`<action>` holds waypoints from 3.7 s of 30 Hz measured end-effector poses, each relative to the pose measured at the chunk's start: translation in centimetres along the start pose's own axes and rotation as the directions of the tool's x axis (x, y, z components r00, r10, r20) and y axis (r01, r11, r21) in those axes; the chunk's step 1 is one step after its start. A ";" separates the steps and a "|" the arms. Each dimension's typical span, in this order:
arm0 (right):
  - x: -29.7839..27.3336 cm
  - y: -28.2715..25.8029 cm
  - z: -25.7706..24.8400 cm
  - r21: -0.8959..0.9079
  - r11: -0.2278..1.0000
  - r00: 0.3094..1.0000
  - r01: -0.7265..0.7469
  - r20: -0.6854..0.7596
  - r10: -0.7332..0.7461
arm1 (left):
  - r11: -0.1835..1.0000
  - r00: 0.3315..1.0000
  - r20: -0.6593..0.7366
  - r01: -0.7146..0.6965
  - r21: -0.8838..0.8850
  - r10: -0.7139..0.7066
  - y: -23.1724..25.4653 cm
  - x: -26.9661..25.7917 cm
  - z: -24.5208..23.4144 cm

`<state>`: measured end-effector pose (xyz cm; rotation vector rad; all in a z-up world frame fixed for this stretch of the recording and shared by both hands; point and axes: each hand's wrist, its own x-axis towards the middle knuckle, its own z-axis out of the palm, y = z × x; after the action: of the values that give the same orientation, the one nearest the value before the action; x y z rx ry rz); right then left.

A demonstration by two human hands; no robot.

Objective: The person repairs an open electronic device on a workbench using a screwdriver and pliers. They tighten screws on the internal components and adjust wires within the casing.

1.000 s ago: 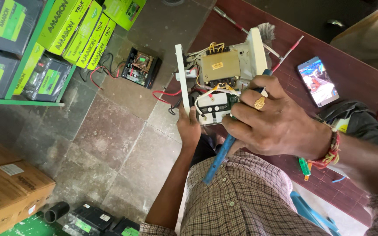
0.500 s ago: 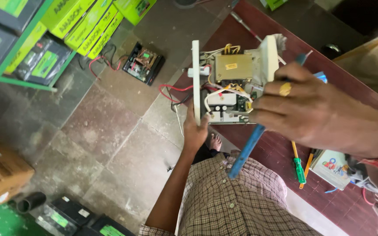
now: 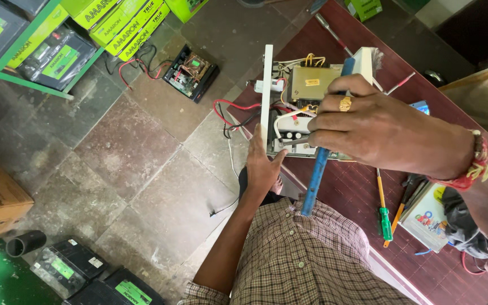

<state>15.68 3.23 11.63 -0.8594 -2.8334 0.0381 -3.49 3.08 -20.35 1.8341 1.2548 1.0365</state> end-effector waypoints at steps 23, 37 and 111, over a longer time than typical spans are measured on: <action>2.4 -0.4 -1.1 -0.152 0.975 0.981 0.164 0.128 -0.145 | 0.997 0.997 -0.077 0.019 0.080 -0.013 2.1 0.5 0.0; 0.8 -1.6 -0.4 -0.425 0.903 0.995 0.067 0.092 -0.031 | 0.997 0.997 -0.046 0.064 0.040 -0.062 1.9 0.4 0.1; 3.0 -1.5 -0.5 -0.438 0.898 0.984 0.033 0.172 0.048 | 0.995 0.995 -0.086 -0.040 0.092 0.048 1.8 0.5 0.6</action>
<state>12.46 3.64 12.74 -0.9936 -3.0597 -0.5767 -2.07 2.94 -18.95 1.9099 1.3378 1.1114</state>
